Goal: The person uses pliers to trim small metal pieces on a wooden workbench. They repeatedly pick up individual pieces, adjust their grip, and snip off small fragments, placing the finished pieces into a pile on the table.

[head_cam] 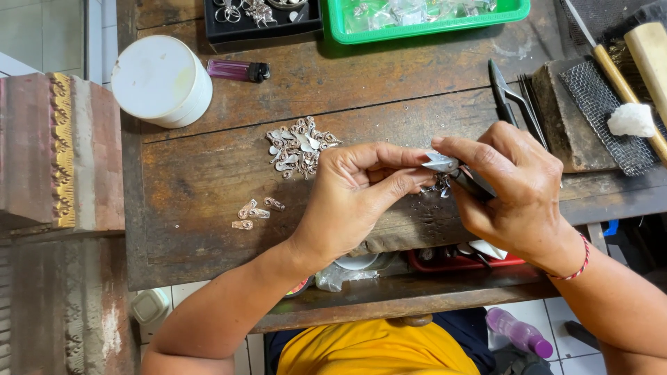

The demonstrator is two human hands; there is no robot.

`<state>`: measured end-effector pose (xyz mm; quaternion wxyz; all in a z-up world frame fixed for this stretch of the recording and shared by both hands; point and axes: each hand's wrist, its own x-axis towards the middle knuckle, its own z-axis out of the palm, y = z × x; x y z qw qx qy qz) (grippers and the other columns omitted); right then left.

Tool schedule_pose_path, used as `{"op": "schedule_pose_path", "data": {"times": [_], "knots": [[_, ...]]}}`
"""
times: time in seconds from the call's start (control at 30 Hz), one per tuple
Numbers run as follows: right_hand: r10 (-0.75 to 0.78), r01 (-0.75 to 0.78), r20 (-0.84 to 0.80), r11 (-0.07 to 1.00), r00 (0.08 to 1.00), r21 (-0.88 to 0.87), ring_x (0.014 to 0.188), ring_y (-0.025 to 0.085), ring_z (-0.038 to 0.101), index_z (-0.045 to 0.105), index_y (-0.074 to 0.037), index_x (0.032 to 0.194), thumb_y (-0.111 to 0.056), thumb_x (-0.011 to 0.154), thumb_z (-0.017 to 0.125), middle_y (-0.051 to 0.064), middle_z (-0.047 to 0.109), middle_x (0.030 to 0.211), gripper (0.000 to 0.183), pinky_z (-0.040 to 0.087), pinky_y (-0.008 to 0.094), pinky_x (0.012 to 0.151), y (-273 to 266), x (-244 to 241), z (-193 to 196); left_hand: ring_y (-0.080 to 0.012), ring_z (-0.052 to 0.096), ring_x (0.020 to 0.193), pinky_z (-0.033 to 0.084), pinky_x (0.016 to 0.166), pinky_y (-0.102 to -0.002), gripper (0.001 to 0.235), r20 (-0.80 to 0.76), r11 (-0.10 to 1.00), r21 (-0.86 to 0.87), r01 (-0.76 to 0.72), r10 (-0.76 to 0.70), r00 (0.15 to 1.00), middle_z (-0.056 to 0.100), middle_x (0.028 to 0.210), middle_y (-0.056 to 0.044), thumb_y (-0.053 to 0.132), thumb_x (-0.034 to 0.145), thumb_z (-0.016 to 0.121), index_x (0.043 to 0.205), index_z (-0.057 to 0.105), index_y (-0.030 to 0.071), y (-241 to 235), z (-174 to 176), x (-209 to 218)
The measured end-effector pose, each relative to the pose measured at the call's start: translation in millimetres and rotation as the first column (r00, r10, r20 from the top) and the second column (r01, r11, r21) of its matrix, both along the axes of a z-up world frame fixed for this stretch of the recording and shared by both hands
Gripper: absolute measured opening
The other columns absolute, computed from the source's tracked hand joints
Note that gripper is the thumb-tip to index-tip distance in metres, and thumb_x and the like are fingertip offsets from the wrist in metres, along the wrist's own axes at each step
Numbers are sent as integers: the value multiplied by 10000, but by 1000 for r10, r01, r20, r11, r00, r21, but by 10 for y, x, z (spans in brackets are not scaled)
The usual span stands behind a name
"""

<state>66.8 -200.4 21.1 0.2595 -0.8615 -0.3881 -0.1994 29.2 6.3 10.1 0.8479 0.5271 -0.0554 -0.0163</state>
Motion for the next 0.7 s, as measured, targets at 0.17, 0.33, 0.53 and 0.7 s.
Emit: {"op": "schedule_pose_path", "data": {"times": [0.17, 0.33, 0.53, 0.7], "knots": [[11, -11, -18, 1000, 1000, -13, 609, 262, 421, 713, -34, 1268, -29, 933, 684, 100, 460, 771, 336, 346, 382, 606, -13, -7, 8, -135, 747, 963, 644, 932, -242, 196, -1, 1000, 9, 4, -4, 1000, 784, 1053, -127, -30, 892, 778, 1079, 758, 25, 7, -2, 2], [-2, 1, -24, 1000, 1000, -30, 587, 252, 439, 715, -44, 1265, -25, 940, 671, 88, 477, 774, 329, 359, 372, 588, -23, -15, 26, -148, 748, 948, 646, 918, -245, 196, -14, 1000, 24, 13, -12, 1000, 780, 1048, -142, -43, 905, 759, 1096, 748, 2, 23, 53, 1], [-6, 4, -44, 999, 999, -40, 581, 243, 464, 720, -42, 1249, -22, 941, 659, 86, 505, 780, 314, 377, 360, 584, -17, -30, 57, -117, 729, 970, 631, 920, -230, 205, -6, 999, 48, 5, -5, 1000, 781, 1084, -127, -33, 914, 762, 1113, 749, 14, 31, 30, 9], [-10, 8, -33, 999, 999, -35, 571, 223, 461, 734, -24, 1229, 16, 925, 663, 80, 522, 775, 315, 374, 344, 568, -18, -40, 69, -149, 739, 1047, 632, 996, -249, 192, 32, 996, 87, 0, -3, 999, 770, 1137, -141, -35, 935, 741, 1123, 737, 8, 49, 117, 1]]}}
